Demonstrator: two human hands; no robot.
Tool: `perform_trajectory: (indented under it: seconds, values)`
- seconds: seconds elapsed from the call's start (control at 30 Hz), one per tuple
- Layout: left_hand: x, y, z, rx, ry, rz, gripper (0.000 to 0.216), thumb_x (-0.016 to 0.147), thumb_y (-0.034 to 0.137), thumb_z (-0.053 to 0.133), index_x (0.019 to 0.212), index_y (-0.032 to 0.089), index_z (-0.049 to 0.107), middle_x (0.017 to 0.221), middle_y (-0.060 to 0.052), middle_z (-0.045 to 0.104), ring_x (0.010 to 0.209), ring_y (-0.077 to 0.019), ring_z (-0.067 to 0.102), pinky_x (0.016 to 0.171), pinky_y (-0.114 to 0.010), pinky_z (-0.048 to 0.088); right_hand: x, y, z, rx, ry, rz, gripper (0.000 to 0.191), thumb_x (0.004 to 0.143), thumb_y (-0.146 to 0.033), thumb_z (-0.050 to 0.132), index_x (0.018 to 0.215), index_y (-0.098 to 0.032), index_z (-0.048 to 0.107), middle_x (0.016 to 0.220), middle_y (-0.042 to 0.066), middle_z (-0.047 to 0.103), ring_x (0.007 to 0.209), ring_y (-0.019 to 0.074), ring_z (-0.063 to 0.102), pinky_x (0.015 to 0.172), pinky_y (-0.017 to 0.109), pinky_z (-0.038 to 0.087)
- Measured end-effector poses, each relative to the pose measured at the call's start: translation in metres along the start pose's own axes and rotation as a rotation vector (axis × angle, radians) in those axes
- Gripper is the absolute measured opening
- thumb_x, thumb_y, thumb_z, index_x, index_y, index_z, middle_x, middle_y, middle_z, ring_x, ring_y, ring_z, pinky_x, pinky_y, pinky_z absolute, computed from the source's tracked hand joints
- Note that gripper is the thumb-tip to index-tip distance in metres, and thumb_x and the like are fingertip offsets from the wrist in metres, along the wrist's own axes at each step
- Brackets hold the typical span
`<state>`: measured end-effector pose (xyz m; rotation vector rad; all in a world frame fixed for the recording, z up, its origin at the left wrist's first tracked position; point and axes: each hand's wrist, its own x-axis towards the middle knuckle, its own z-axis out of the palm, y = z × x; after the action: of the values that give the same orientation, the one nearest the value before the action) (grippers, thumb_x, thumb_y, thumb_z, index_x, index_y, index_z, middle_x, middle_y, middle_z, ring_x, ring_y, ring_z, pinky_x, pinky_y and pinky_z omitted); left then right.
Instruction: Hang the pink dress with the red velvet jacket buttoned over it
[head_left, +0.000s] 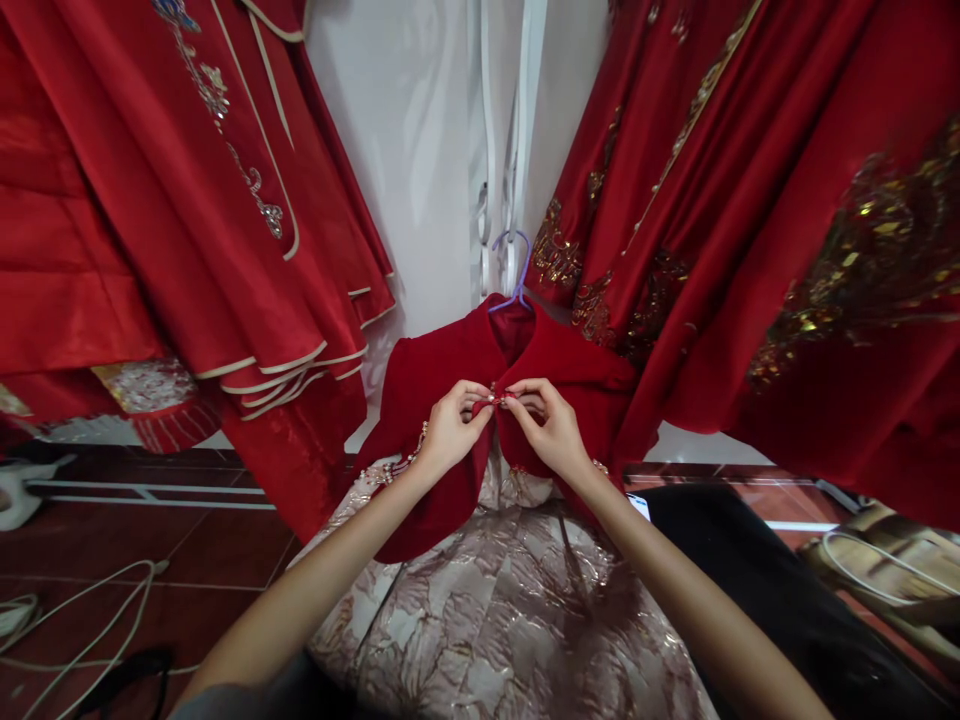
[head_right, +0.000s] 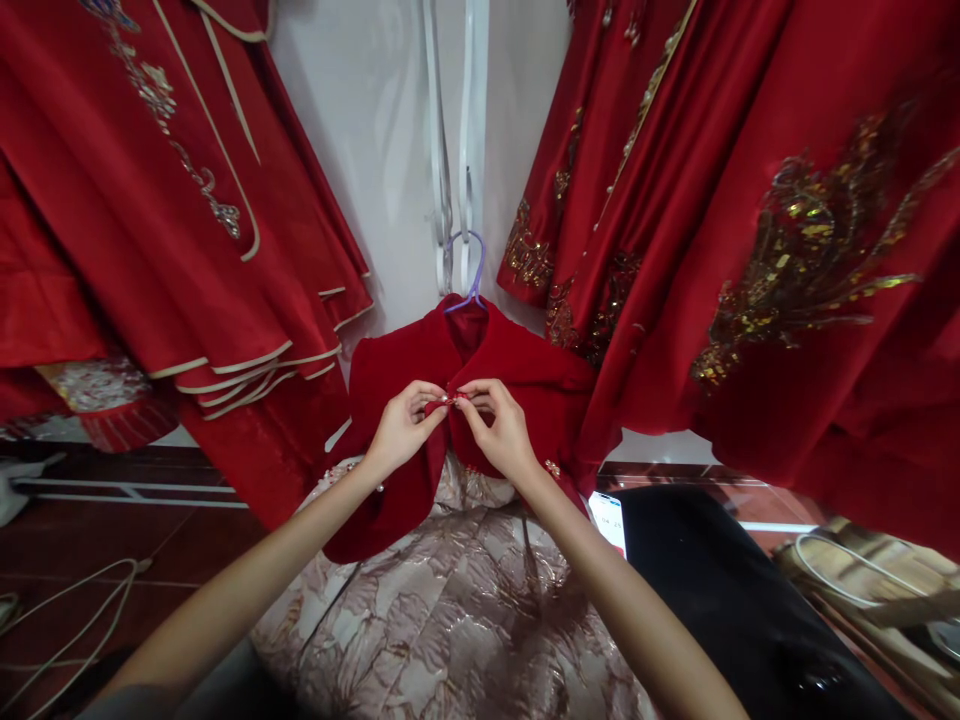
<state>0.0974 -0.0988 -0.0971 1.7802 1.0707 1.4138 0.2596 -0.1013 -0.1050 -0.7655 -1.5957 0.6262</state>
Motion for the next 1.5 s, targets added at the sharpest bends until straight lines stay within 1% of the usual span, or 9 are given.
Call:
perform_trajectory:
  seconds: [0.17, 0.33, 0.47, 0.63, 0.77, 0.9, 1.1, 1.33, 1.5]
  values:
    - [0.002, 0.009, -0.006, 0.212, -0.104, 0.103, 0.011, 0.079, 0.017, 0.057, 0.089, 0.018, 0.059, 0.089, -0.002, 0.068, 0.081, -0.0137, 0.066, 0.074, -0.025, 0.053, -0.001, -0.011, 0.0, -0.162, 0.065, -0.097, 0.013, 0.089, -0.032, 0.057, 0.095, -0.022, 0.063, 0.097, 0.005, 0.062, 0.086, 0.0172, 0.064, 0.081, 0.032, 0.054]
    - [0.003, 0.022, -0.005, 0.315, -0.119, 0.192, 0.014, 0.08, 0.026, 0.06, 0.092, 0.019, 0.061, 0.09, -0.003, 0.069, 0.082, -0.0148, 0.066, 0.077, -0.027, 0.055, -0.006, -0.013, 0.004, -0.19, 0.196, -0.049, 0.019, 0.088, -0.035, 0.058, 0.098, -0.022, 0.067, 0.099, 0.006, 0.061, 0.086, 0.0175, 0.065, 0.08, 0.033, 0.055]
    - [0.006, 0.027, -0.003, 0.476, -0.11, 0.258, 0.009, 0.082, 0.027, 0.059, 0.086, 0.019, 0.06, 0.084, -0.003, 0.068, 0.078, -0.0156, 0.065, 0.074, -0.028, 0.053, -0.012, -0.004, 0.011, -0.079, 0.263, 0.011, 0.024, 0.086, -0.038, 0.061, 0.102, -0.023, 0.069, 0.106, 0.007, 0.058, 0.087, 0.0169, 0.066, 0.082, 0.033, 0.056]
    - [0.009, 0.028, -0.004, 0.585, -0.13, 0.27, 0.005, 0.081, 0.024, 0.059, 0.084, 0.019, 0.058, 0.083, -0.003, 0.068, 0.075, -0.0165, 0.065, 0.071, -0.028, 0.051, -0.015, 0.003, 0.015, 0.152, 0.212, 0.078, 0.029, 0.082, -0.036, 0.065, 0.108, -0.022, 0.067, 0.109, 0.007, 0.062, 0.094, 0.0186, 0.067, 0.09, 0.036, 0.055]
    - [0.01, 0.03, -0.004, 0.63, -0.152, 0.266, 0.006, 0.082, 0.021, 0.058, 0.086, 0.019, 0.06, 0.084, -0.003, 0.068, 0.076, -0.0174, 0.065, 0.071, -0.028, 0.05, -0.012, 0.003, 0.013, 0.207, 0.211, 0.134, 0.03, 0.078, -0.036, 0.069, 0.103, -0.019, 0.064, 0.106, 0.008, 0.067, 0.094, 0.0195, 0.068, 0.09, 0.037, 0.055]
    - [0.011, 0.032, -0.004, 0.651, -0.16, 0.269, 0.008, 0.082, 0.018, 0.057, 0.088, 0.019, 0.062, 0.087, -0.004, 0.07, 0.078, -0.0182, 0.067, 0.073, -0.029, 0.05, -0.011, 0.004, 0.012, 0.21, 0.241, 0.17, 0.031, 0.075, -0.037, 0.071, 0.098, -0.019, 0.062, 0.102, 0.008, 0.069, 0.092, 0.0191, 0.068, 0.088, 0.036, 0.055]
    - [0.014, 0.032, -0.007, 0.674, -0.185, 0.255, 0.011, 0.083, 0.019, 0.057, 0.09, 0.019, 0.065, 0.092, -0.006, 0.073, 0.083, -0.0203, 0.068, 0.076, -0.03, 0.05, -0.007, 0.005, 0.012, 0.196, 0.223, 0.171, 0.031, 0.073, -0.038, 0.073, 0.095, -0.019, 0.061, 0.097, 0.007, 0.069, 0.089, 0.019, 0.069, 0.085, 0.035, 0.057]
    - [0.02, 0.033, -0.01, 0.641, -0.189, 0.257, 0.011, 0.082, 0.022, 0.059, 0.084, 0.02, 0.07, 0.08, -0.004, 0.073, 0.064, -0.0164, 0.065, 0.067, -0.027, 0.047, -0.005, -0.001, 0.008, 0.147, 0.216, 0.159, 0.033, 0.073, -0.041, 0.073, 0.096, -0.017, 0.067, 0.098, 0.009, 0.071, 0.089, 0.0217, 0.069, 0.086, 0.039, 0.057]
    - [0.023, 0.036, -0.008, 0.695, -0.209, 0.313, 0.012, 0.081, 0.019, 0.057, 0.078, 0.02, 0.068, 0.071, -0.002, 0.07, 0.058, -0.015, 0.06, 0.061, -0.025, 0.043, -0.003, -0.001, 0.002, 0.062, 0.169, 0.075, 0.03, 0.079, -0.037, 0.068, 0.103, -0.018, 0.068, 0.104, 0.007, 0.065, 0.091, 0.0187, 0.067, 0.089, 0.039, 0.057]
